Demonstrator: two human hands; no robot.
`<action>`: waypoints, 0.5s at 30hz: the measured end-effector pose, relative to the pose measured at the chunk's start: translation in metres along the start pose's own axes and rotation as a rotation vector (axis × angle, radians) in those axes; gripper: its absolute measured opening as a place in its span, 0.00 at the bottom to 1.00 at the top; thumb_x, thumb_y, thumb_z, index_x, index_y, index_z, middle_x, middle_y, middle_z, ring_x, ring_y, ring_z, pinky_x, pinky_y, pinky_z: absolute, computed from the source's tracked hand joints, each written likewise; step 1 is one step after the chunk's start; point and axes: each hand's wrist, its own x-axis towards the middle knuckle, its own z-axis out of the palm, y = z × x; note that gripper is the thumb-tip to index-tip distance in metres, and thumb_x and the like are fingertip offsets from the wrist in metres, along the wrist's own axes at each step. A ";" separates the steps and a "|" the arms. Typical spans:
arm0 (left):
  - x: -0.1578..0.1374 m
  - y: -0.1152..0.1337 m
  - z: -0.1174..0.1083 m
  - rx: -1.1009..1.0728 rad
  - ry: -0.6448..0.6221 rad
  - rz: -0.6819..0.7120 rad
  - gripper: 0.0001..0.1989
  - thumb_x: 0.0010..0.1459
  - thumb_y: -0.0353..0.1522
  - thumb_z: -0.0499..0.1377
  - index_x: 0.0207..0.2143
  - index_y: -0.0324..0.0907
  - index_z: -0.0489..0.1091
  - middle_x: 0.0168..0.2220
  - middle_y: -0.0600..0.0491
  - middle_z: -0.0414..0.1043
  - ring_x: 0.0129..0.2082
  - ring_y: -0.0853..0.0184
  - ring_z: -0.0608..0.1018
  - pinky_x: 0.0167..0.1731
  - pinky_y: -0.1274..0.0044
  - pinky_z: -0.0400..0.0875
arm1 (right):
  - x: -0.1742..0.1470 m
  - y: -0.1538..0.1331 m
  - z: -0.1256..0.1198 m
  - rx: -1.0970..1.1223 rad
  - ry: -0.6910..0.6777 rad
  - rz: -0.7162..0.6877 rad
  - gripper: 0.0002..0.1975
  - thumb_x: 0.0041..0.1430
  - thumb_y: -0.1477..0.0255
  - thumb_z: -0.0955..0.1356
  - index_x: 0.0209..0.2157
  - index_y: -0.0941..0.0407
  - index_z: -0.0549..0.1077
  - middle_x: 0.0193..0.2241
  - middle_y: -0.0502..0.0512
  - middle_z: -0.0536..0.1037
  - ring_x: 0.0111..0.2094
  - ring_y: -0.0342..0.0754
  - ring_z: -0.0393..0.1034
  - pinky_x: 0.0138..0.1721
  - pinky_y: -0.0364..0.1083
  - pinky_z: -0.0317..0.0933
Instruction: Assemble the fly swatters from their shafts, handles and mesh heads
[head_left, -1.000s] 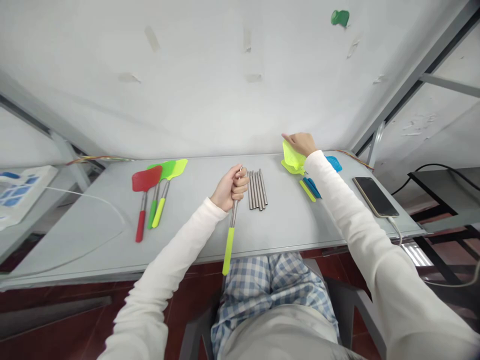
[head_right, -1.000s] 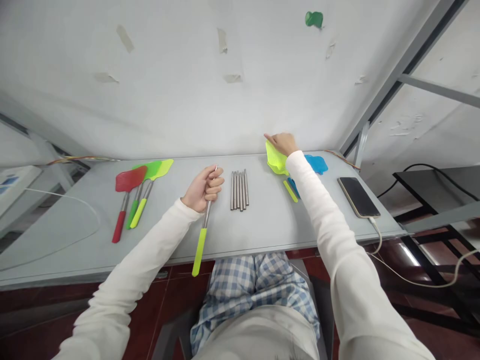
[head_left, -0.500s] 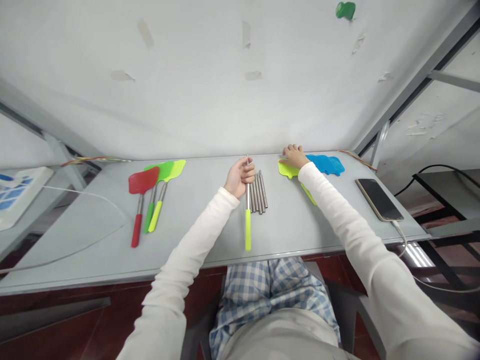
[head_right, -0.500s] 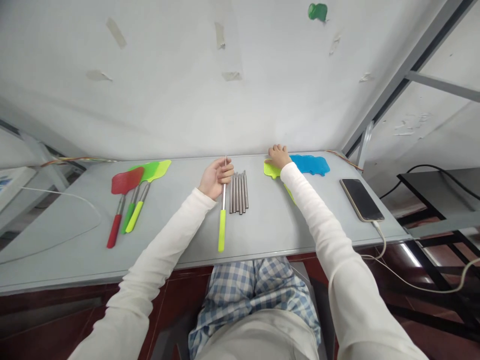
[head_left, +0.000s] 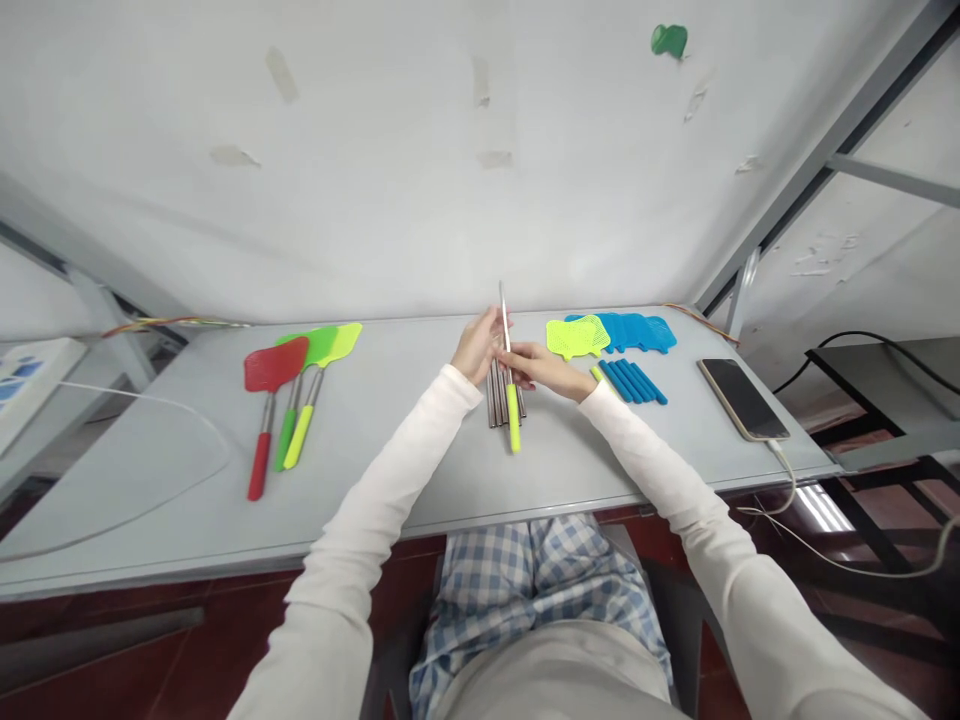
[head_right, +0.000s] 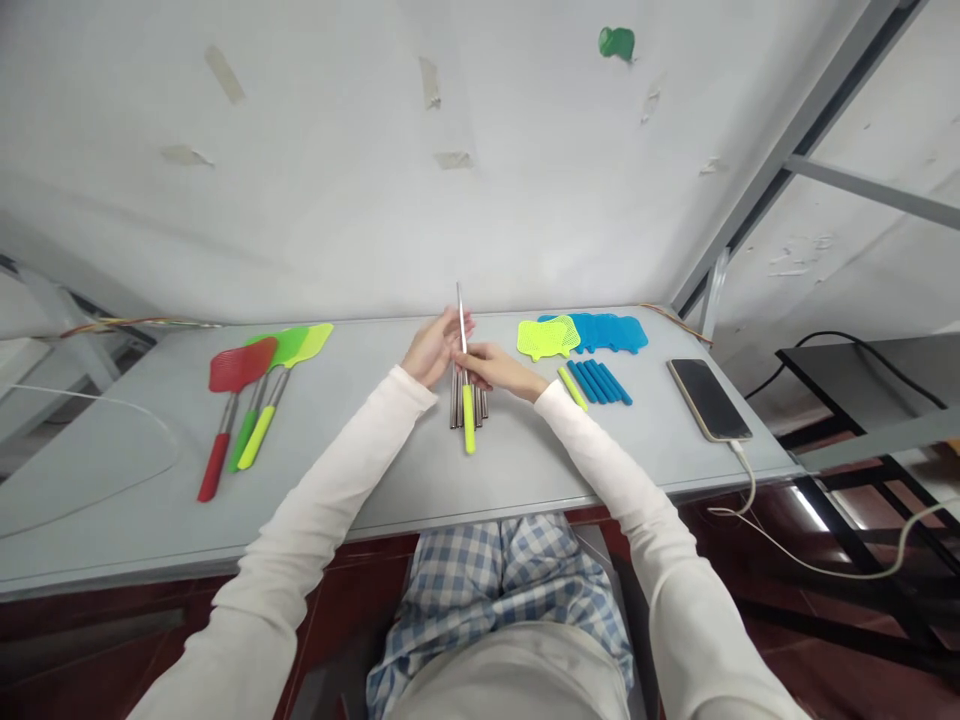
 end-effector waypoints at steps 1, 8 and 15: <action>-0.007 0.000 -0.006 0.084 -0.040 -0.025 0.09 0.61 0.33 0.56 0.34 0.36 0.70 0.32 0.51 0.73 0.32 0.75 0.76 0.37 0.83 0.71 | 0.002 0.003 -0.002 0.065 0.052 -0.020 0.21 0.54 0.51 0.68 0.26 0.56 0.66 0.15 0.43 0.63 0.15 0.37 0.56 0.16 0.39 0.50; -0.055 0.004 -0.042 0.732 -0.320 -0.129 0.08 0.55 0.32 0.60 0.38 0.39 0.73 0.22 0.57 0.68 0.15 0.76 0.65 0.18 0.83 0.60 | 0.015 0.013 -0.022 0.369 0.401 -0.077 0.21 0.58 0.51 0.64 0.30 0.56 0.71 0.24 0.48 0.70 0.24 0.39 0.65 0.26 0.39 0.62; -0.060 -0.006 -0.072 1.064 -0.160 0.337 0.14 0.56 0.35 0.59 0.44 0.44 0.76 0.41 0.51 0.78 0.39 0.65 0.76 0.42 0.79 0.67 | 0.020 0.005 -0.061 0.747 0.501 0.036 0.16 0.63 0.63 0.55 0.25 0.54 0.61 0.24 0.49 0.69 0.26 0.43 0.66 0.29 0.43 0.62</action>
